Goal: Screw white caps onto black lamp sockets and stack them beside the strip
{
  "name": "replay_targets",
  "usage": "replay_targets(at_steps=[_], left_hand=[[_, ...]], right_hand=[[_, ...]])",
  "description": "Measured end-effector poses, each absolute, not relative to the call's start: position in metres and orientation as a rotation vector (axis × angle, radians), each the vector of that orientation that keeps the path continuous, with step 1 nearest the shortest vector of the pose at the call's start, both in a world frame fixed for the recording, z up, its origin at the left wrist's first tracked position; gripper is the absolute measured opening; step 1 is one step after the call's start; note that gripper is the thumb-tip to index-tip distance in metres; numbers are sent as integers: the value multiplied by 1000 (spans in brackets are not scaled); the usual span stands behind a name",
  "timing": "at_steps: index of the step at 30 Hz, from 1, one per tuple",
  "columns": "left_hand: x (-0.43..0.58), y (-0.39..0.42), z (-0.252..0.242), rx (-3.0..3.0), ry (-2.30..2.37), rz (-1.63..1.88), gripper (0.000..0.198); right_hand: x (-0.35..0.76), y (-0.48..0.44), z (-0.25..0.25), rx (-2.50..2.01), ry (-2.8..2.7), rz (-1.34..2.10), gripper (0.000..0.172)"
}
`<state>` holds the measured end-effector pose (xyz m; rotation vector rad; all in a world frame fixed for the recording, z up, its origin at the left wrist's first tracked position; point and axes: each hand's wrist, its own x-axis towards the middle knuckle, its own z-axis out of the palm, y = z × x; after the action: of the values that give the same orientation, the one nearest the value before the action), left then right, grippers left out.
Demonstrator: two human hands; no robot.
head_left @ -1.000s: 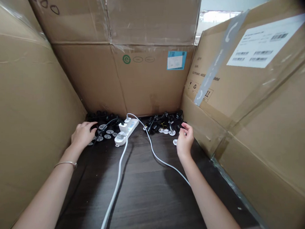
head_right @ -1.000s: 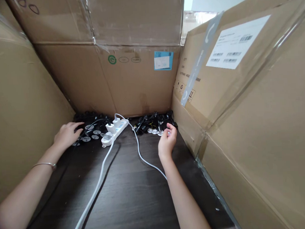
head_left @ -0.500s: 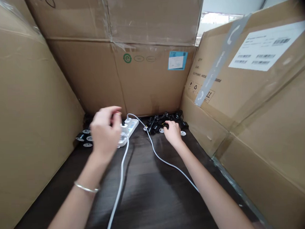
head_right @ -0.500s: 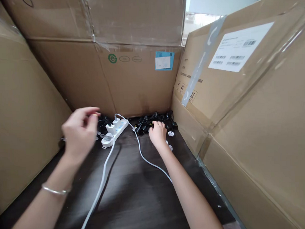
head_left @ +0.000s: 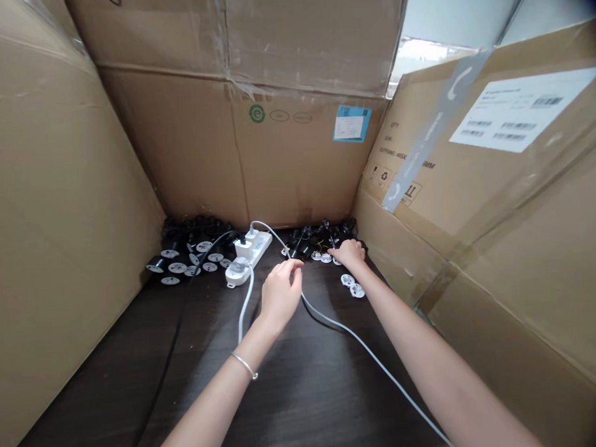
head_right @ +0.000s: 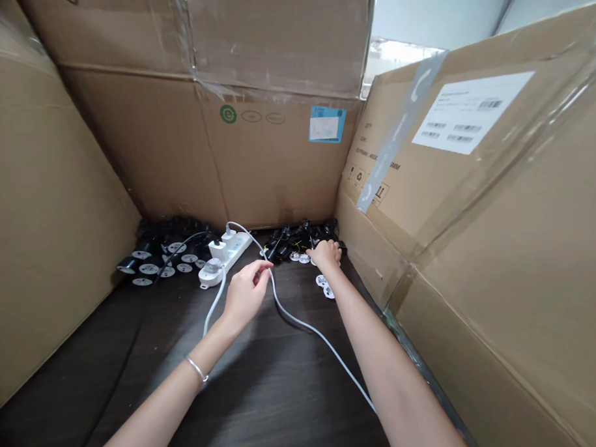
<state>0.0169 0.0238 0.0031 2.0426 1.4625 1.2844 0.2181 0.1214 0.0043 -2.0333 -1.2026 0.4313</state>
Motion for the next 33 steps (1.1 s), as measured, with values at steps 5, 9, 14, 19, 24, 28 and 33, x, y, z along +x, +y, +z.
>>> replay_targets(at_steps=[5, 9, 14, 19, 24, 28, 33], left_hand=[[19, 11, 4, 2016, 1288, 1515, 21], [28, 1, 4, 2031, 1115, 1706, 22], [34, -4, -2, 1881, 1118, 1855, 42], [33, -1, -4, 1808, 1128, 1816, 49], [31, 0, -2, 1910, 1124, 1734, 42], [31, 1, -3, 1939, 1043, 1694, 40], [29, 5, -5, 1923, 1041, 1689, 42]], right_hand=[[214, 111, 25, -1772, -972, 674, 26], [186, 66, 35, -1426, -886, 865, 33], [142, 18, 26, -804, -567, 1371, 21], [136, 8, 15, -695, -438, 1558, 12], [140, 5, 16, -675, -445, 1634, 12], [140, 4, 16, -662, -437, 1670, 11], [142, 5, 13, -649, -464, 1687, 14]])
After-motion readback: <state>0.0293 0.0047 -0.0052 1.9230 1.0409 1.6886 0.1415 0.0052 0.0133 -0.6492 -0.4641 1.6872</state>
